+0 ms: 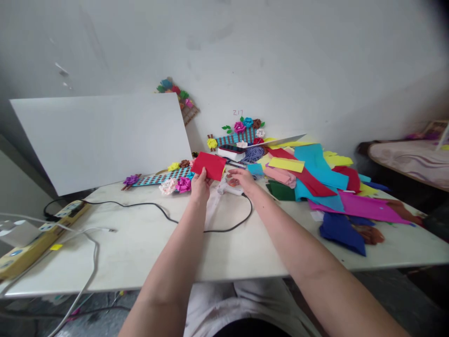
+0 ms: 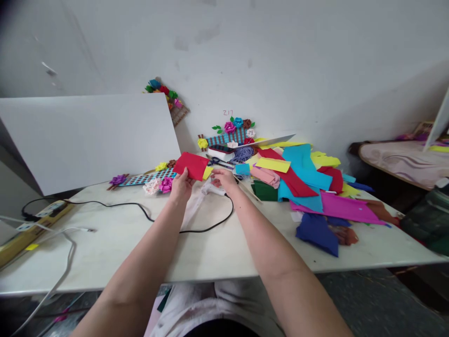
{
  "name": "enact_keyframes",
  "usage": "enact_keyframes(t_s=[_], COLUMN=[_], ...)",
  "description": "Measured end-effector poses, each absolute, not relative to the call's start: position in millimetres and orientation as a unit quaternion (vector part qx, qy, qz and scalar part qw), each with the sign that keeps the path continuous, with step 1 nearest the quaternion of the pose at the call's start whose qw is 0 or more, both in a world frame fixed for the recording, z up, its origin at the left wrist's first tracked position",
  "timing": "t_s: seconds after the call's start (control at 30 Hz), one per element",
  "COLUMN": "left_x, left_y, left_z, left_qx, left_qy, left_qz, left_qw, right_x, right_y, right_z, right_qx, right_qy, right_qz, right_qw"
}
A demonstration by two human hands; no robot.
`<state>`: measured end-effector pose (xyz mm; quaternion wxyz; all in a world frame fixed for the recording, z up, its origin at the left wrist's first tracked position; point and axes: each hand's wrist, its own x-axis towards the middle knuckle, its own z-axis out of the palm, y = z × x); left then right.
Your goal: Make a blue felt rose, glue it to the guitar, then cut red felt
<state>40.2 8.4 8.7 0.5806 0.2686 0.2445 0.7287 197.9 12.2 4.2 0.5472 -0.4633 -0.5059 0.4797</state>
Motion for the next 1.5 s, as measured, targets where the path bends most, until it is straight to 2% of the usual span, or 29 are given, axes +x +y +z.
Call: enact_keyframes(t_s=[0.13, 0.27, 0.43, 0.67, 0.87, 1.13, 1.5], left_x=[30, 22, 22, 29, 32, 24, 21], left_y=[9, 7, 3, 1, 3, 7, 6], left_z=[7, 9, 14, 23, 28, 29, 33], left_qx=[0.268, 0.253, 0.207, 0.188, 0.169, 0.168, 0.169], left_qy=[0.215, 0.192, 0.193, 0.226, 0.259, 0.235, 0.232], left_qz=[0.730, 0.738, 0.744, 0.725, 0.712, 0.717, 0.731], left_qw=[0.591, 0.596, 0.605, 0.623, 0.630, 0.635, 0.619], right_x=[217, 230, 225, 213, 209, 222, 208], right_y=[14, 9, -1, -2, -7, 10, 43], right_z=[5, 12, 20, 12, 12, 8, 32], right_qx=[-0.559, -0.590, -0.604, -0.609, -0.616, -0.686, -0.647], right_qy=[-0.604, -0.722, -0.769, -0.789, -0.783, -0.706, -0.744], right_qz=[0.329, 0.203, 0.146, 0.057, 0.055, 0.018, 0.026], right_qw=[0.463, 0.301, 0.151, 0.048, 0.066, 0.175, 0.164])
